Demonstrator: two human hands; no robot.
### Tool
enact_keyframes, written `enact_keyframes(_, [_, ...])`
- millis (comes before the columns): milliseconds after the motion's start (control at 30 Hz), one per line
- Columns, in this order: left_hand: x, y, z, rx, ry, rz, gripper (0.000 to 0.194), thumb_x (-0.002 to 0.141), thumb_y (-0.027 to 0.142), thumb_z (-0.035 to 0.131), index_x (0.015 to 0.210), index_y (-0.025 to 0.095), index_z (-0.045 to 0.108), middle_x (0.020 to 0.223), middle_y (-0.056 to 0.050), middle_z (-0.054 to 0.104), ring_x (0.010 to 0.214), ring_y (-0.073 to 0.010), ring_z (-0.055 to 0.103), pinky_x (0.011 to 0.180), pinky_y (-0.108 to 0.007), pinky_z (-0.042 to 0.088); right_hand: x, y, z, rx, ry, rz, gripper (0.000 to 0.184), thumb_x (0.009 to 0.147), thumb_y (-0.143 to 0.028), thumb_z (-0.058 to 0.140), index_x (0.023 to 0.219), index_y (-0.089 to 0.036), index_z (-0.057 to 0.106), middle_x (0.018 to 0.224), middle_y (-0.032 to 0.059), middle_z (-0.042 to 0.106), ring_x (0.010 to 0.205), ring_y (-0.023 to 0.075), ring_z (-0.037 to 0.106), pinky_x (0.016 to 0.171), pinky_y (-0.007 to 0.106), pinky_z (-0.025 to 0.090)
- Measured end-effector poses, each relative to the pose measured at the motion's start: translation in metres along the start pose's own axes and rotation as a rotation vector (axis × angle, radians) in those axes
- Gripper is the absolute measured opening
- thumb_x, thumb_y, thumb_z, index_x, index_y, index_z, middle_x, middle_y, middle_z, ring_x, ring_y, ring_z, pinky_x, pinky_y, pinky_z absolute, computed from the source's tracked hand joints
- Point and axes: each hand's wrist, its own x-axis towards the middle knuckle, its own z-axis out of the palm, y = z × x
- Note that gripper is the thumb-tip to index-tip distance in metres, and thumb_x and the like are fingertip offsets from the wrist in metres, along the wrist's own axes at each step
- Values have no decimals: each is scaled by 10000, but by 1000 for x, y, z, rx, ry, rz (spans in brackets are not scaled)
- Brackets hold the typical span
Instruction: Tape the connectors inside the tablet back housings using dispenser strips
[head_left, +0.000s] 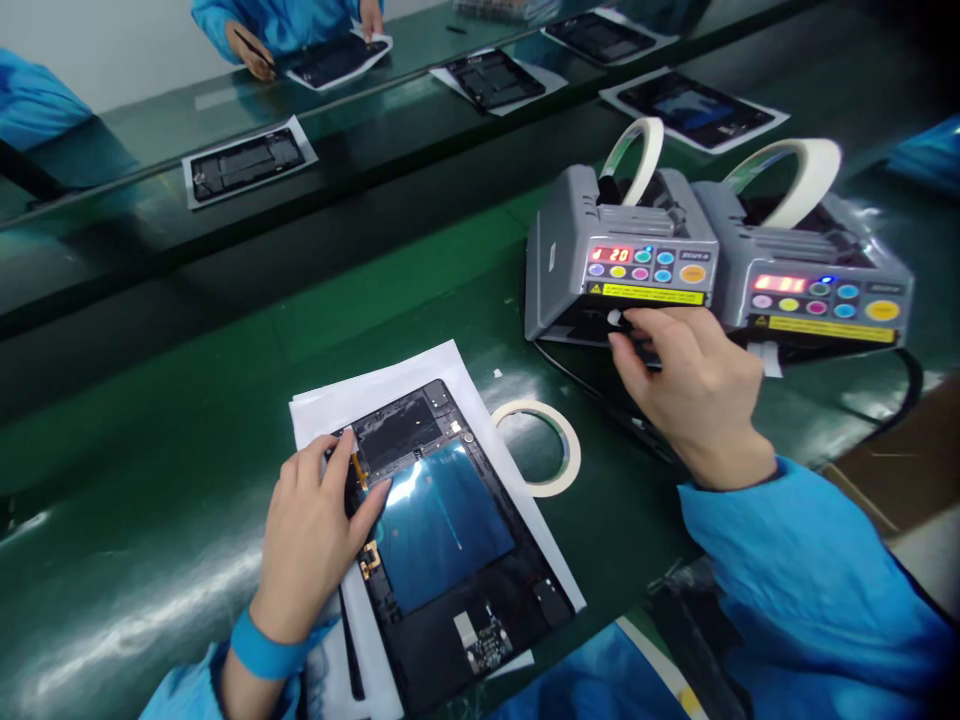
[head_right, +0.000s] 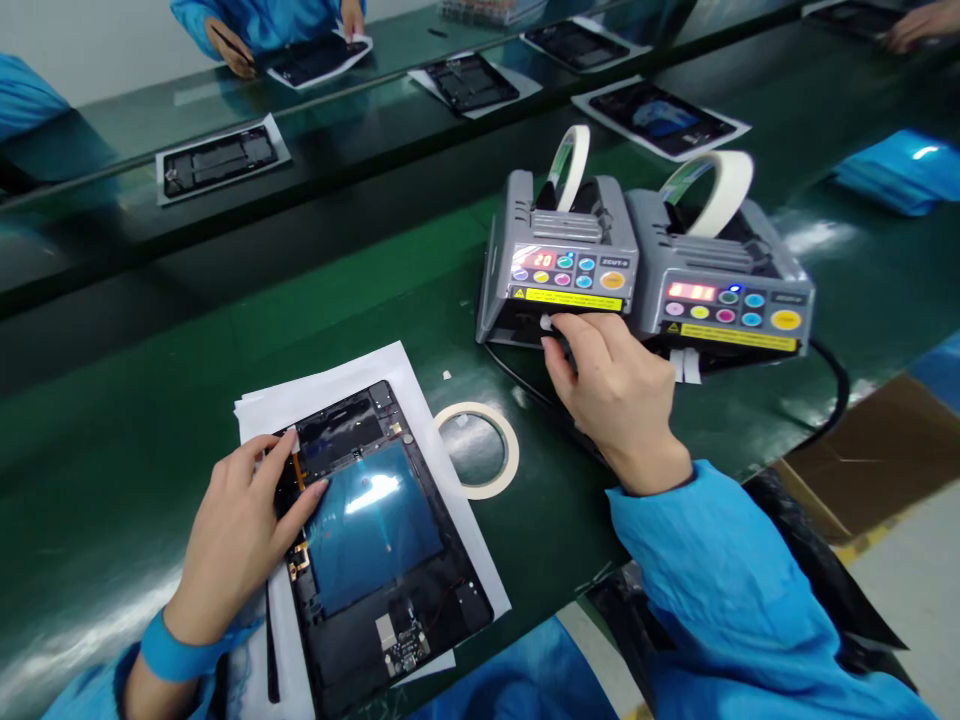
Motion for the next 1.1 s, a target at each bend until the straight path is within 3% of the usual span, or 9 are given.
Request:
enact_keyframes(167, [0,-1,2,-12,-4,16,573,1005,504,457,1425,117,507,1250,-209,580,1110,-378,557,943,-547,508,3,4,0,-43,-35,20,186,992,-270,556,1116,-224,688,1032,89,735,851,218,681,595,328,439])
enact_keyframes(300, [-3,1,1,8,-24,1,562,1006,480,476,1413,93,506,1262,-219,576,1110,-383,553,931,-553,508,5,1,-14,-19,-56,8,188,989,-247,544,1083,-227,705,1011,111,737,854,248,682,595,349,433])
enact_keyframes(367, [-4,5,-4,60,-25,0,525,1001,447,509,1383,87,523,1273,-224,579,1127,-395,551,926,-563,505,8,-9,-25,30,-37,-43,175,964,-211,577,1100,-231,685,998,113,734,847,255,687,605,358,456])
enact_keyframes(467, [3,15,-17,70,2,58,439,991,377,565,1316,83,560,1287,-227,590,1166,-391,557,934,-545,509,17,-34,-32,229,-34,-237,141,918,-157,657,1042,-224,649,940,61,736,766,178,682,596,300,484])
enact_keyframes(600, [33,36,-28,-90,-37,139,276,970,352,633,1115,117,639,1070,-132,681,968,-286,650,819,-420,560,30,-68,-7,572,-201,-473,37,969,-184,598,941,-192,621,891,6,718,721,116,667,575,251,473])
enact_keyframes(767, [65,64,-12,-66,-87,150,283,939,420,663,814,170,619,769,-40,632,719,-230,639,625,-357,520,22,-83,32,753,-291,-451,144,996,-224,540,1076,-164,643,994,48,720,823,147,690,668,263,526])
enact_keyframes(933, [69,76,5,-72,-5,151,230,970,288,556,779,177,620,718,-24,609,647,-207,605,562,-346,466,16,-77,36,824,-353,-445,253,1019,-242,455,1143,-144,653,1044,79,701,897,174,687,739,292,556])
enact_keyframes(1100, [66,75,4,-150,-35,173,263,999,177,473,795,168,639,756,-27,623,659,-195,581,605,-341,480,20,-78,33,846,-392,-444,286,1013,-258,441,1155,-139,658,1059,88,696,878,191,683,715,321,561])
